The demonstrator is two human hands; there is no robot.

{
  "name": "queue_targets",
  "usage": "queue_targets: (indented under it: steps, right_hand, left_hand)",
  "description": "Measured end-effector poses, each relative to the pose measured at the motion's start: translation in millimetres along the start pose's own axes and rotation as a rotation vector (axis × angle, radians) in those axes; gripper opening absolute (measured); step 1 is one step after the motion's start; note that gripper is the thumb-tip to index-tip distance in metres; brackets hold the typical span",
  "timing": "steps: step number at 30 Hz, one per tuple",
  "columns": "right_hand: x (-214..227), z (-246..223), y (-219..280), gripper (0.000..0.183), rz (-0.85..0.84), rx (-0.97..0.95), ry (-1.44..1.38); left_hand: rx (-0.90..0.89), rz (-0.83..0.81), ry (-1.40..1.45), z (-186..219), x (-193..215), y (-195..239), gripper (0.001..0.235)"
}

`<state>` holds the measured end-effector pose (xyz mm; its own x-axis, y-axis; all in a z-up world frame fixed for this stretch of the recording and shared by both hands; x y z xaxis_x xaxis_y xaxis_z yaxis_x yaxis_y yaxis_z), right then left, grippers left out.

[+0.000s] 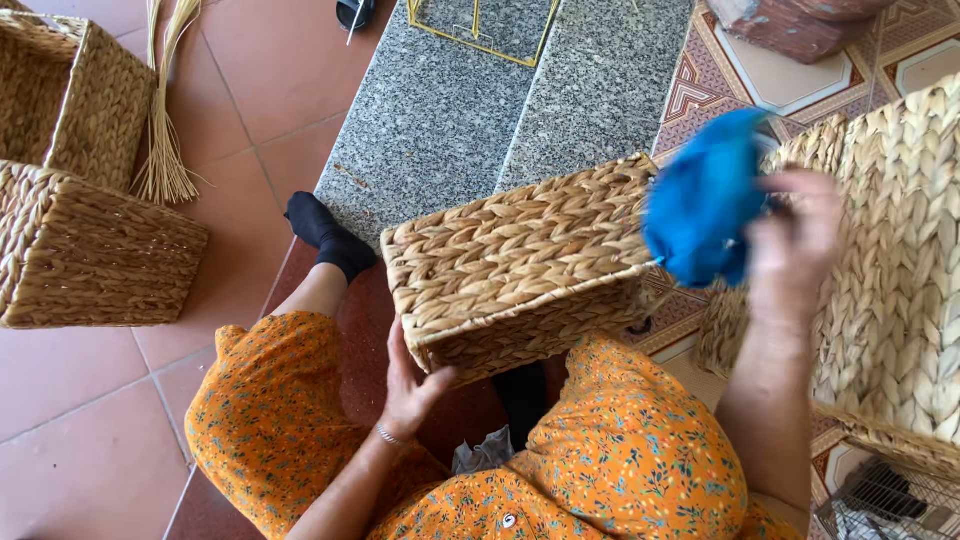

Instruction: The person wipes the interior and exterior of a rectangular woven basket with a blue cloth. They then use scissors to trim loose strands inside the basket before wiping it again. Finally, they place the basket on top of a stack of similar baskets.

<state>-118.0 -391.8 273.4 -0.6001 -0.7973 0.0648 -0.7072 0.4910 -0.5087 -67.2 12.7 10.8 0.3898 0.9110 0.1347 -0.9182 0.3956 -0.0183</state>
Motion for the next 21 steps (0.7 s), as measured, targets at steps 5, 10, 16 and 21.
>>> queue_targets:
  steps: [5,10,16,21]
  right_hand:
    - [-47.9,25.2,23.3,0.065,-0.438,0.07,0.487]
    - [-33.0,45.7,23.4,0.067,-0.441,-0.146,0.505]
    - [-35.4,57.6,-9.9,0.06,-0.364,-0.121,0.445]
    - [-27.3,82.2,-57.2,0.058,-0.312,0.012,0.466]
  left_hand:
    - [0.142,-0.193,0.51,9.2,29.7,-7.1,0.096]
    - [0.333,-0.033,0.554,14.0,38.7,-49.6,0.094]
    - [0.154,-0.047,0.507,65.8,-7.7,-67.5,0.111]
    - [-0.026,-0.012,0.385,75.3,-38.7,-88.9,0.124]
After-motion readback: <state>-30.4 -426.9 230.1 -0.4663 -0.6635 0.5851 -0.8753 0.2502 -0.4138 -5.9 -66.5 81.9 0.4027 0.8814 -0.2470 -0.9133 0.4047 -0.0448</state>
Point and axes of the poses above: each hand's wrist, its own y-axis away from the middle knuckle, its own x-axis out of the back of the hand, z = x × y, the point moved 8 cm from there along -y, towards the middle knuckle, and after that the axes turned 15 degrees about -y, right-handed, at the moved point
